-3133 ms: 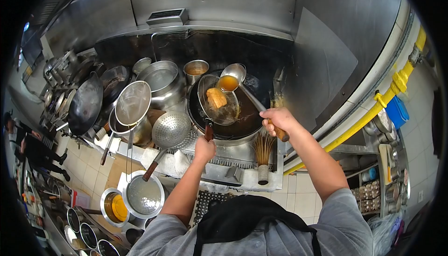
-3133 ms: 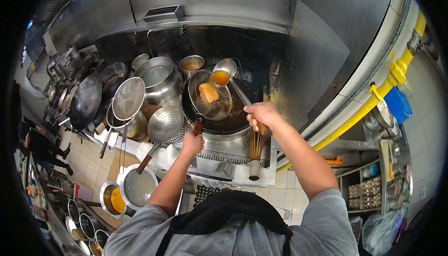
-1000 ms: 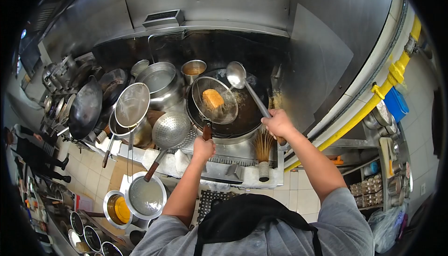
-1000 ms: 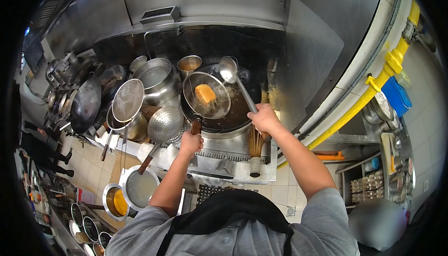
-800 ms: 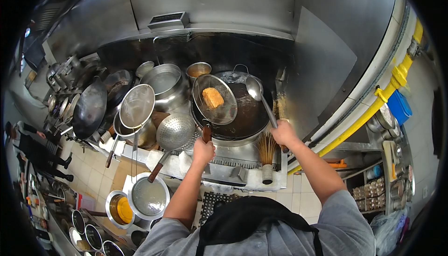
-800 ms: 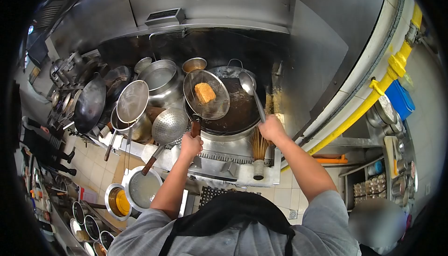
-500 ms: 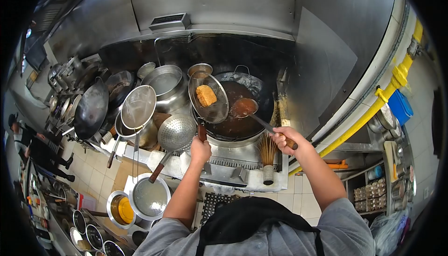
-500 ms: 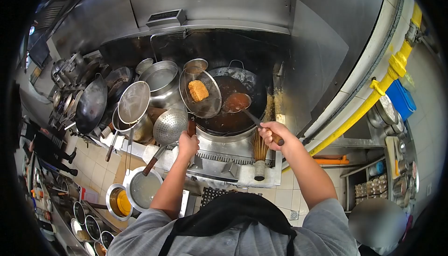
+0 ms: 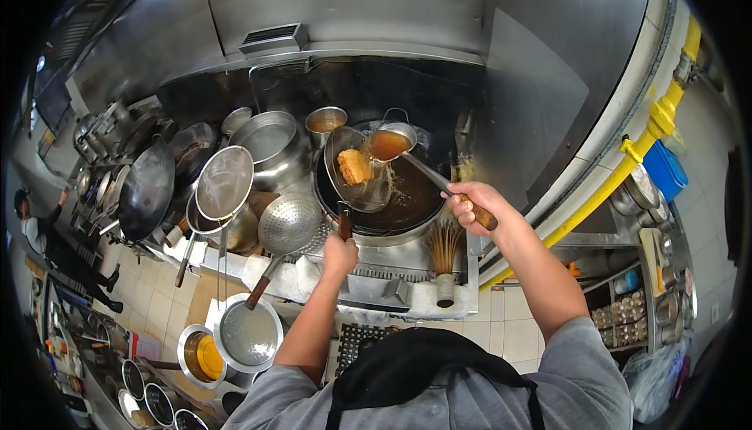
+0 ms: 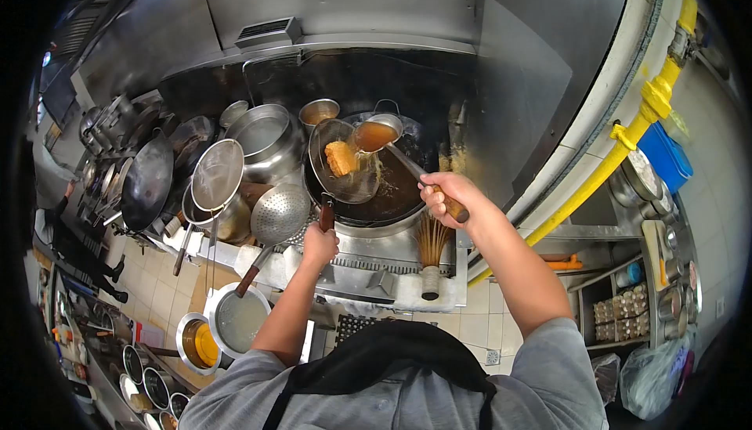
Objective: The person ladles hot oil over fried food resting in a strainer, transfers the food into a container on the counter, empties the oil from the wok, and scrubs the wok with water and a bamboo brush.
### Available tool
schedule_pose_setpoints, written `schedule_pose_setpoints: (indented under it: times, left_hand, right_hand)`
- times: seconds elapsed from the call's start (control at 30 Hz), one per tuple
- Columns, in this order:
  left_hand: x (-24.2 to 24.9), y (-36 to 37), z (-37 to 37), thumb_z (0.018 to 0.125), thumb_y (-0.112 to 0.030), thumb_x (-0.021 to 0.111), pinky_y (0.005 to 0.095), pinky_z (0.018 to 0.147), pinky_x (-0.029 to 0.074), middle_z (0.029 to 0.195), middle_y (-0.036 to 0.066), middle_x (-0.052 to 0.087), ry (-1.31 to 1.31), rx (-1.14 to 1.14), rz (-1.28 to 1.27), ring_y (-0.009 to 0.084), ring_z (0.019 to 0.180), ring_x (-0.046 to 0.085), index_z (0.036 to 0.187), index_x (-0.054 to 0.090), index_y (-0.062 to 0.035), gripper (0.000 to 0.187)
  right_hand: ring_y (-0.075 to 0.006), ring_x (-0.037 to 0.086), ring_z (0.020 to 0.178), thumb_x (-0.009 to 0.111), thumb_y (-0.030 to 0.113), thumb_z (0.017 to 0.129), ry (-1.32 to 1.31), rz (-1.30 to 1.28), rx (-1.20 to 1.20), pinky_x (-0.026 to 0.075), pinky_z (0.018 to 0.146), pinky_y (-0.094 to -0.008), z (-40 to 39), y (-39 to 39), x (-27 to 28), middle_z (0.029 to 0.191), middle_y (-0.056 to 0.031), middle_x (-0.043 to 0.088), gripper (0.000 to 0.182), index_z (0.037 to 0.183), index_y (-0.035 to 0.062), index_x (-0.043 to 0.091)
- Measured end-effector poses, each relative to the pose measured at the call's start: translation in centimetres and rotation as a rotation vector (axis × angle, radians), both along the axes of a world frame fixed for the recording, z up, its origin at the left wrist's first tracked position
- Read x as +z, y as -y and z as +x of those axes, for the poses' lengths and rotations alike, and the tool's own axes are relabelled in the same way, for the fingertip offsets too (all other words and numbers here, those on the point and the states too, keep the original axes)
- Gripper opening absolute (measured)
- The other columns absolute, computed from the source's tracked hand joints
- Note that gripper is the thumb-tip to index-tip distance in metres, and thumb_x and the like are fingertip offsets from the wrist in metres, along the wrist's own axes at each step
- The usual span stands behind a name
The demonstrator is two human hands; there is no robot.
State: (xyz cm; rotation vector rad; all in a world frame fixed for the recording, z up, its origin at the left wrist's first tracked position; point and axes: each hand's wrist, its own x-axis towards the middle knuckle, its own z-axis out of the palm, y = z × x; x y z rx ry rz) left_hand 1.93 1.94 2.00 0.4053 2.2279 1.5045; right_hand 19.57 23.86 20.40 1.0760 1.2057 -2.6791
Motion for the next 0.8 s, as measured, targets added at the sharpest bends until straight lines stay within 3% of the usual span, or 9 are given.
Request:
schedule_pose_setpoints:
  times: [0.1, 0.6, 0.77, 0.8]
  left_hand:
    - [1.1, -0.4, 0.7, 0.085, -0.003, 0.050, 0.0289, 0.032, 0.037, 0.061, 0.008, 0.054, 0.122, 0.005, 0.075, 0.0155, 0.041, 0.051, 0.093, 0.046, 0.0011, 0.010]
    - [0.9, -0.5, 0.5, 0.085, -0.004, 0.049, 0.0286, 0.033, 0.038, 0.064, 0.009, 0.054, 0.139, -0.015, 0.028, 0.0151, 0.042, 0.051, 0.093, 0.046, 0.0023, 0.011]
    - [1.7, -0.2, 0.7, 0.084, -0.004, 0.049, 0.0284, 0.034, 0.038, 0.064, 0.008, 0.054, 0.146, 0.009, 0.036, 0.0147, 0.043, 0.051, 0.093, 0.046, 0.0019, 0.011]
    - [1.7, 0.0, 0.7, 0.084, -0.005, 0.050, 0.0282, 0.034, 0.038, 0.063, 0.008, 0.054, 0.152, 0.010, 0.039, 0.0145, 0.042, 0.050, 0.094, 0.046, 0.0016, 0.012]
  right_hand:
    - [-0.0032, 0.038, 0.039, 0.049, 0.016, 0.092, 0.010, 0.043, 0.007, 0.031, 0.032, -0.0187, -1.2, -0.1, 0.5, 0.061, 0.0023, 0.046, 0.015, 0.084, 0.0062, 0.042]
    - [-0.0069, 0.041, 0.041, 0.058, 0.015, 0.088, 0.090, 0.367, 0.016, 0.034, 0.033, -0.0229, -2.6, 1.1, -1.1, 0.063, -0.0030, 0.050, 0.016, 0.091, 0.0055, 0.045]
    - [-0.0095, 0.043, 0.040, 0.058, 0.012, 0.088, 0.065, 0.541, 0.048, 0.035, 0.033, -0.0253, -2.2, 1.5, -2.1, 0.062, -0.0035, 0.050, 0.025, 0.107, -0.0005, 0.048]
    - [-0.0123, 0.045, 0.039, 0.060, 0.011, 0.086, 0.035, 0.549, 0.072, 0.036, 0.033, -0.0292, -2.0, 1.3, -2.1, 0.058, -0.0040, 0.050, 0.013, 0.088, 0.0006, 0.052]
